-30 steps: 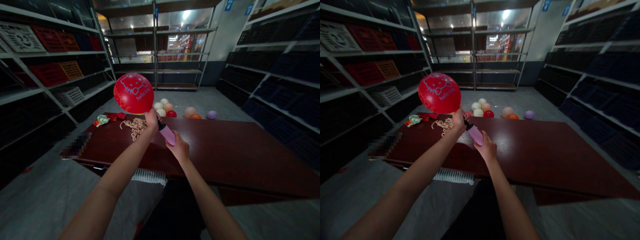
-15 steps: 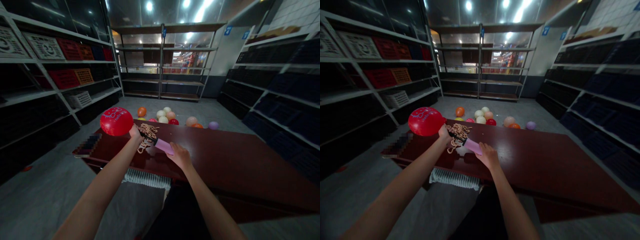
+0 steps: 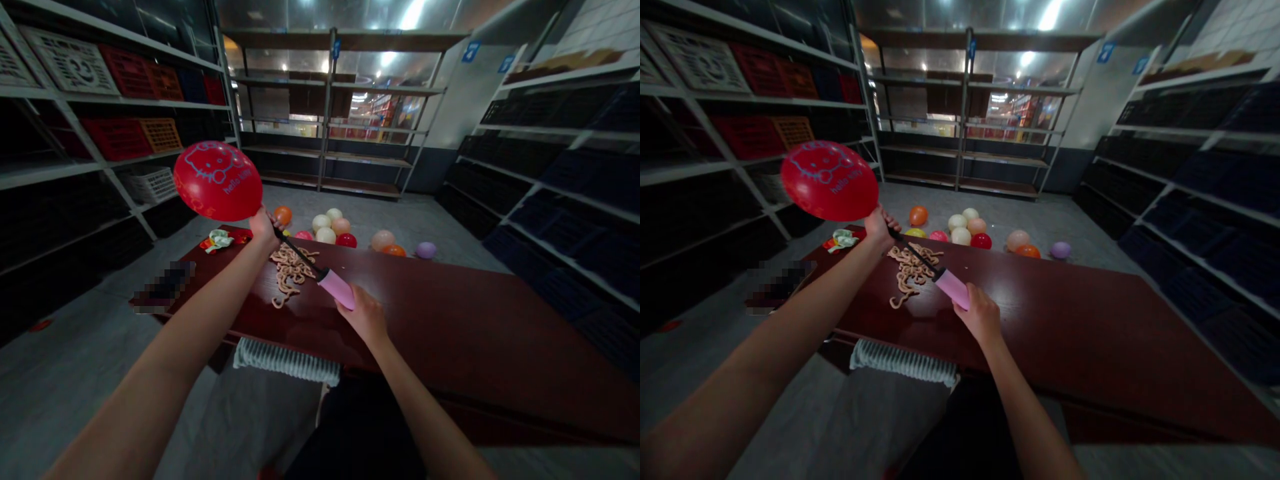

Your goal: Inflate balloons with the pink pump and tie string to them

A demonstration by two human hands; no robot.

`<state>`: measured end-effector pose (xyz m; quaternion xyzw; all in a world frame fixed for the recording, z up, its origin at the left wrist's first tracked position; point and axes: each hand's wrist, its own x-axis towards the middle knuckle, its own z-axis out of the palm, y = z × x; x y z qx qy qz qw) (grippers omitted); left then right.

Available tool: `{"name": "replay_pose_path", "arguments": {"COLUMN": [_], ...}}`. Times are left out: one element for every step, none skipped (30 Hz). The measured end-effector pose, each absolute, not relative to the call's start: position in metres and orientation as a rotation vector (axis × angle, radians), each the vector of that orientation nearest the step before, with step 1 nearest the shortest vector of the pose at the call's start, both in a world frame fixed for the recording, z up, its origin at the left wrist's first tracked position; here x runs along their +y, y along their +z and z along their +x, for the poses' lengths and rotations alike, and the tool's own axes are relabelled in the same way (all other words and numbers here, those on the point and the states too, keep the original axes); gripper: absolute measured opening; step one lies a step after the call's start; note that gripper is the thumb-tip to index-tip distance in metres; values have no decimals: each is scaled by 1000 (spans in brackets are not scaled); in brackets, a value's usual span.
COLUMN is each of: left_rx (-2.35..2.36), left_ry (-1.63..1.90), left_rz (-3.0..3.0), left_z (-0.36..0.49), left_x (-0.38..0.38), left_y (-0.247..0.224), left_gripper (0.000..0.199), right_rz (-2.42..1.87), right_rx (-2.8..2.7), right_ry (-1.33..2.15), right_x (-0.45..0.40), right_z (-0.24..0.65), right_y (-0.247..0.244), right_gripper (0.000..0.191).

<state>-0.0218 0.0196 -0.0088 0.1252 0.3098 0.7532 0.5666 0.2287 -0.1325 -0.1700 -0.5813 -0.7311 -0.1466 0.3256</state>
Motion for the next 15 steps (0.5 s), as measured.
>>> {"name": "replay_pose_path", "arguments": {"left_rx": [730,743,761,772,784,797,807,818,827,836,841,834,825,811,797], "left_ry": [1787,1802,1806,1794,1778,1759,1742,1723,1701,1683,1651,1640,1636,1638,1643], "left_rz": [312,325,335,348,363,380,398,415,432,444,454,462,465,464,458], "left_z": [-13,-4,6,16,27,38,50,62,74,86,96,105,111,114,115], "left_x": [22,23,23,22,20,17,13,9,4,-1,-6,-10,-13,-16,-18], "left_y": [-7,-6,-6,-7,-9,-13,-17,-22,-28,-34,-40,-45,-49,-52,-54], "left_gripper": [45,47,49,50,50,50,50,50,50,50,51,52,52,52,51], "right_rz": [-1548,-1573,-1596,-1617,-1631,-1641,-1649,-1658,-1670,-1682,-1694,-1703,-1711,-1716,-1716], "right_rx": [-1882,-1850,-1821,-1797,-1781,-1770,-1760,-1748,-1738,-1726,-1713,-1703,-1696,-1694,-1699], "right_ry": [-387,-390,-394,-396,-397,-395,-391,-385,-376,-368,-360,-353,-347,-342,-337], "right_x": [-132,-131,-131,-131,-131,-131,-131,-130,-130,-129,-129,-129,-128,-128,-128], "right_z": [230,231,232,232,233,233,233,233,232,233,233,233,233,233,233], "right_y": [-170,-170,-169,-169,-168,-167,-167,-167,-166,-166,-166,-166,-166,-166,-165], "right_gripper": [30,30,31,31,31,31,31,31,32,33,34,35,36,36,36]}}
